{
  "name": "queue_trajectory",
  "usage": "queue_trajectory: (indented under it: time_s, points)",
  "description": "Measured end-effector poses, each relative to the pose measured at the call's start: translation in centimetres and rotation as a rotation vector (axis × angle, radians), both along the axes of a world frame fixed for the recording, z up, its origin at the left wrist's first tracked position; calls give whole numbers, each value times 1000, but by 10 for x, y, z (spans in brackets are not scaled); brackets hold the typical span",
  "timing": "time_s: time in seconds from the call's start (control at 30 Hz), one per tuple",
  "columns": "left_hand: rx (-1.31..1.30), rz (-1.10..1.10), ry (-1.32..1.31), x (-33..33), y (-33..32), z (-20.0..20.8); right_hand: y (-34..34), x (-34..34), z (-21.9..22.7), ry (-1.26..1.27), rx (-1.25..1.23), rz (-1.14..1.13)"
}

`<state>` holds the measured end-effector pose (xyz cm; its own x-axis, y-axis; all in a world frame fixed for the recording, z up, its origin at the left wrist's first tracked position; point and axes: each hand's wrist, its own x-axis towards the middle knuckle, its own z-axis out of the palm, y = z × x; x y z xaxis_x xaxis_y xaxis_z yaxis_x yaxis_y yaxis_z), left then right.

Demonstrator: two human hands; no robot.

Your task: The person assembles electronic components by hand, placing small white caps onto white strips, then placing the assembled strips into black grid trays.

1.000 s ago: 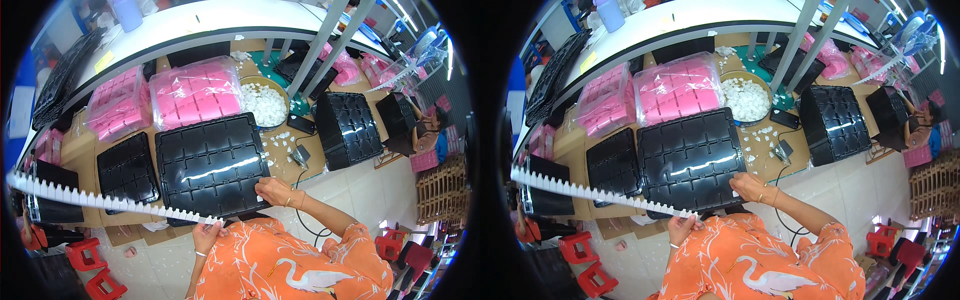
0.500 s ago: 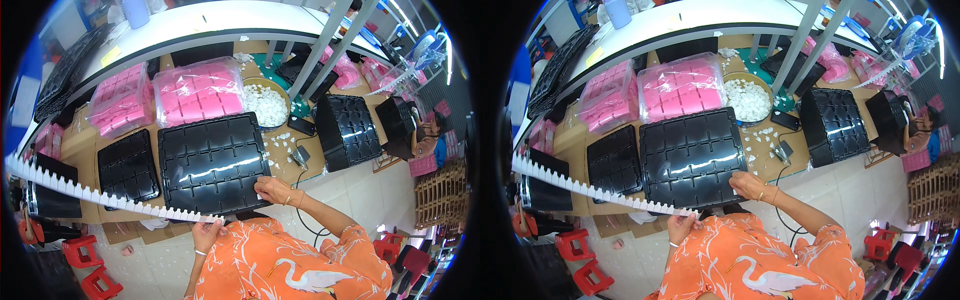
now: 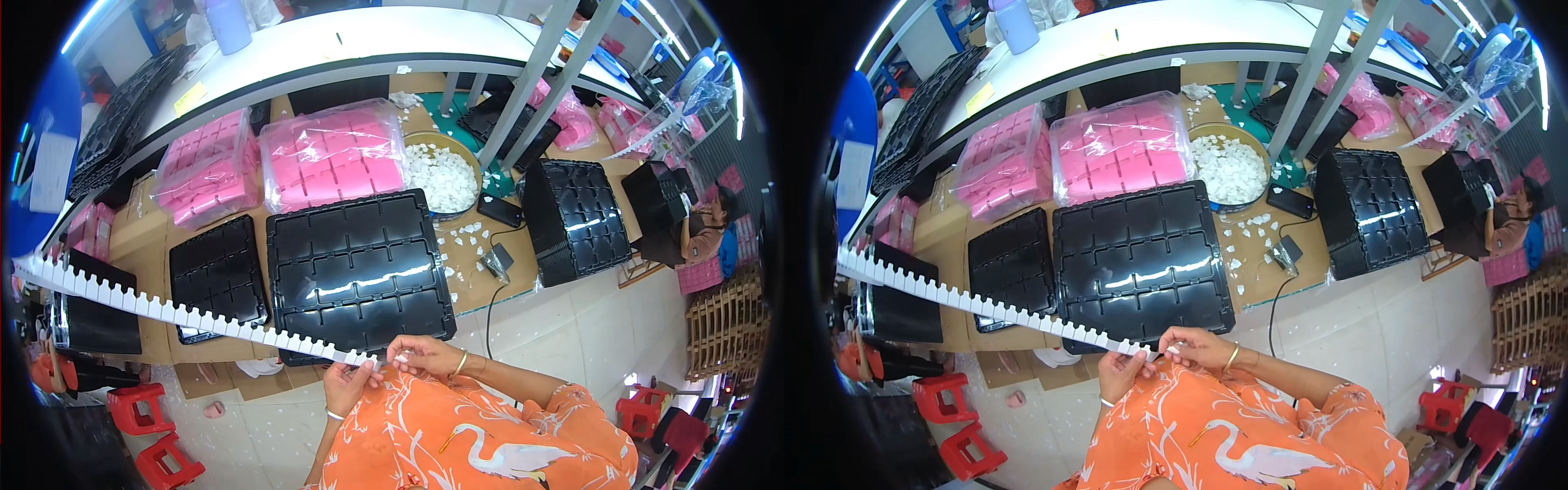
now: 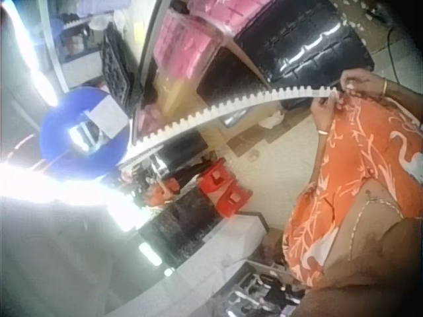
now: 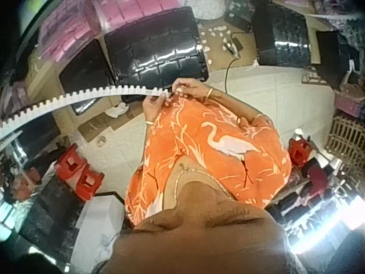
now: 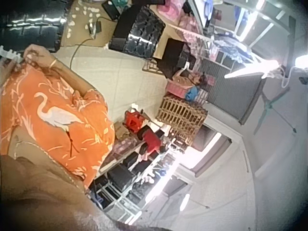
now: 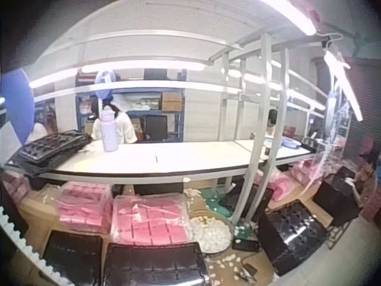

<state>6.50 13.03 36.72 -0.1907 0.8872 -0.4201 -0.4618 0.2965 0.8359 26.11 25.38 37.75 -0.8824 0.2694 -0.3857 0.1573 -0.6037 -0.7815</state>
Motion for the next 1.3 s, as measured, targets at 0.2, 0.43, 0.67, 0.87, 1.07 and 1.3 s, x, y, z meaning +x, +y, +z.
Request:
queue_trajectory:
  time_s: [0.2,0.43,0.67,0.87,1.07,1.3]
  points:
    - [27,-19,56,2,5,1,13,-13,-2,91,11,-33]
    - [23,80,51,10,14,15,20,-37,-5,-35,597,-34]
    - [-50,288,82,3,21,29,34,-43,14,20,813,-55]
    - [-158,556,245,-9,-7,-14,103,-35,22,4,932,-247]
    - [-350,757,487,-32,-81,-95,216,-14,14,-233,1312,-375]
    - [-475,773,913,-68,-151,-170,267,-35,-9,-295,1460,-277]
